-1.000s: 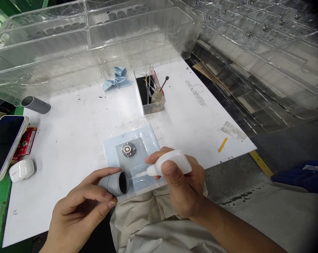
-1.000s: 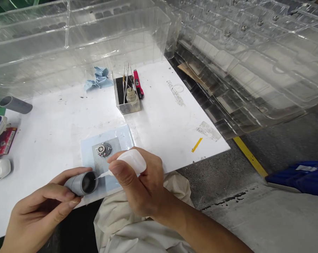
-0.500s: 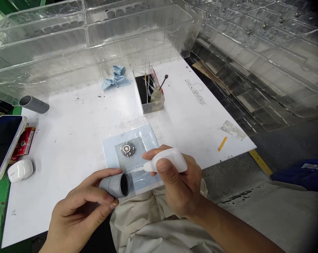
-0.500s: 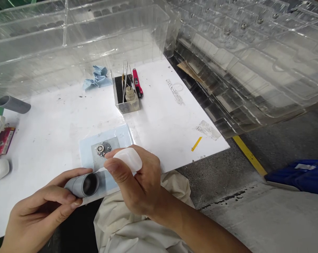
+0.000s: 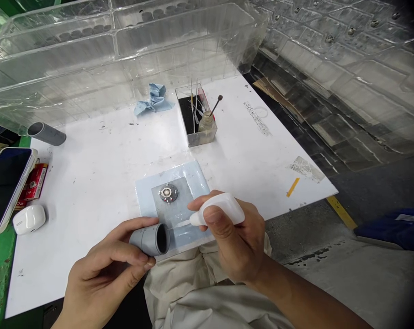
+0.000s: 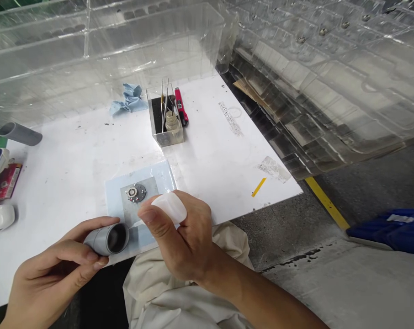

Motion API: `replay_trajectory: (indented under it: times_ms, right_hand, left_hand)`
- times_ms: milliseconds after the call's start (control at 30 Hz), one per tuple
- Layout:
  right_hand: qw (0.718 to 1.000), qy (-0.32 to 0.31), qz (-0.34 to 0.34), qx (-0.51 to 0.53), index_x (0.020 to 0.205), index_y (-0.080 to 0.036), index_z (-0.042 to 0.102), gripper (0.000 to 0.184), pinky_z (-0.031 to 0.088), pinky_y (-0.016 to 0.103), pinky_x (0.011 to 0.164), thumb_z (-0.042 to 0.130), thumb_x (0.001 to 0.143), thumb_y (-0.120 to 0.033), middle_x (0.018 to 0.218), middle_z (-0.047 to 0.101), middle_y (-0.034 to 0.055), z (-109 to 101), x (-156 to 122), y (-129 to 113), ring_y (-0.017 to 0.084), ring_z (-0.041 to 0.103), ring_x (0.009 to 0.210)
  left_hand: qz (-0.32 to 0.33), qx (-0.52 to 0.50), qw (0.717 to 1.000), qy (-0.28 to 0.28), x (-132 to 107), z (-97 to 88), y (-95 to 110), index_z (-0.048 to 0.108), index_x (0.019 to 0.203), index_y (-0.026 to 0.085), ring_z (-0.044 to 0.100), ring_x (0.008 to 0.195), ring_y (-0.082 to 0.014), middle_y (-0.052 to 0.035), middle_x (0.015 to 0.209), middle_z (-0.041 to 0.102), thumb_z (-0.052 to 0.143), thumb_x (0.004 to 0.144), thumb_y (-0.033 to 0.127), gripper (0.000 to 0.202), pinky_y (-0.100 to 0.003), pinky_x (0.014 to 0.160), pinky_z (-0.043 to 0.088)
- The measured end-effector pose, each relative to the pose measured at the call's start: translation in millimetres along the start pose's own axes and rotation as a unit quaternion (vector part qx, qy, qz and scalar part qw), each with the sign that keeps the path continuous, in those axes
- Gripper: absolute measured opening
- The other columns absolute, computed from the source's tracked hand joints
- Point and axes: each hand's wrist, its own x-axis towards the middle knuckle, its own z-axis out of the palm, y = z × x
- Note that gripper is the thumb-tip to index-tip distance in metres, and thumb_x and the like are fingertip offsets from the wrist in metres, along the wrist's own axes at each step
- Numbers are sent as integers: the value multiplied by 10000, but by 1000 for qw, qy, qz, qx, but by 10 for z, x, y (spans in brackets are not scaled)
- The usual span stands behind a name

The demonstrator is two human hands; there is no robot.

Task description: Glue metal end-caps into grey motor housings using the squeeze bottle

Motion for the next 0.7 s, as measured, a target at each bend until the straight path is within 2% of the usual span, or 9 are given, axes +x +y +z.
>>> replay_trajectory:
  times_ms: [133, 200, 267, 333, 400, 500, 567, 700]
  right_hand:
    - [1000, -11, 9, 0, 826, -203, 786, 370, 498, 259, 492, 641, 973, -511, 632, 645, -5, -13, -2, -9, 129, 601, 545]
    - [1000, -13, 17, 9, 829, -201, 788, 371, 501, 268, 484, 651, 965, -517, 652, 667, 7, -15, -14, 3, 135, 603, 543]
    - [1000, -3, 18, 24, 855, -199, 795, 358, 512, 280, 488, 661, 960, -515, 687, 698, 22, -16, -33, 28, 141, 602, 547]
    - [999, 14, 17, 34, 886, -205, 804, 333, 513, 296, 490, 682, 951, -508, 730, 726, 39, -17, -55, 62, 155, 609, 572]
    - [999, 26, 18, 37, 908, -219, 811, 315, 498, 307, 483, 698, 940, -511, 780, 749, 52, -22, -74, 96, 172, 618, 607]
    - [999, 30, 12, 42, 940, -237, 815, 300, 470, 307, 480, 692, 944, -511, 816, 758, 46, -32, -91, 129, 174, 617, 625]
    - [999, 28, 9, 43, 955, -238, 813, 291, 471, 305, 489, 682, 956, -498, 799, 746, 39, -35, -93, 135, 174, 623, 638]
    - [999, 23, 9, 38, 947, -245, 806, 278, 508, 321, 514, 685, 958, -495, 733, 710, 35, -18, -68, 100, 187, 633, 648]
  left_hand:
    - [-17, -29, 999, 24, -15, 21, -16, 729, 836, 306, 694, 1184, -234, -11, 1195, 799, 806, 866, 156, 171, -248, 831, 623]
    - [-44, -44, 997, 44, -26, 32, -16, 745, 943, 321, 696, 1184, -243, -16, 1211, 790, 833, 845, 179, 193, -266, 842, 639]
    - [-71, -25, 996, 57, -36, 39, -8, 764, 1115, 357, 694, 1202, -236, -3, 1233, 778, 851, 833, 230, 321, -270, 914, 628]
    - [-82, 24, 995, 60, -46, 39, 4, 767, 1212, 388, 675, 1243, -227, 17, 1259, 769, 854, 832, 284, 403, -243, 967, 598]
    - [-86, 58, 993, 59, -57, 31, 6, 782, 1195, 405, 670, 1240, -206, 41, 1262, 773, 858, 826, 327, 385, -196, 959, 580]
    - [-100, 69, 990, 66, -74, 5, -26, 778, 1180, 412, 729, 1040, -126, 79, 1182, 804, 879, 806, 340, 394, -103, 890, 559]
    - [-84, 58, 994, 51, -74, -18, -66, 760, 1204, 409, 734, 1016, -108, 86, 1183, 800, 877, 815, 298, 422, -89, 897, 556]
    - [-10, 26, 1000, -11, -40, -48, -131, 733, 1223, 358, 655, 1258, -168, 24, 1280, 747, 819, 863, 158, 421, -175, 1017, 559]
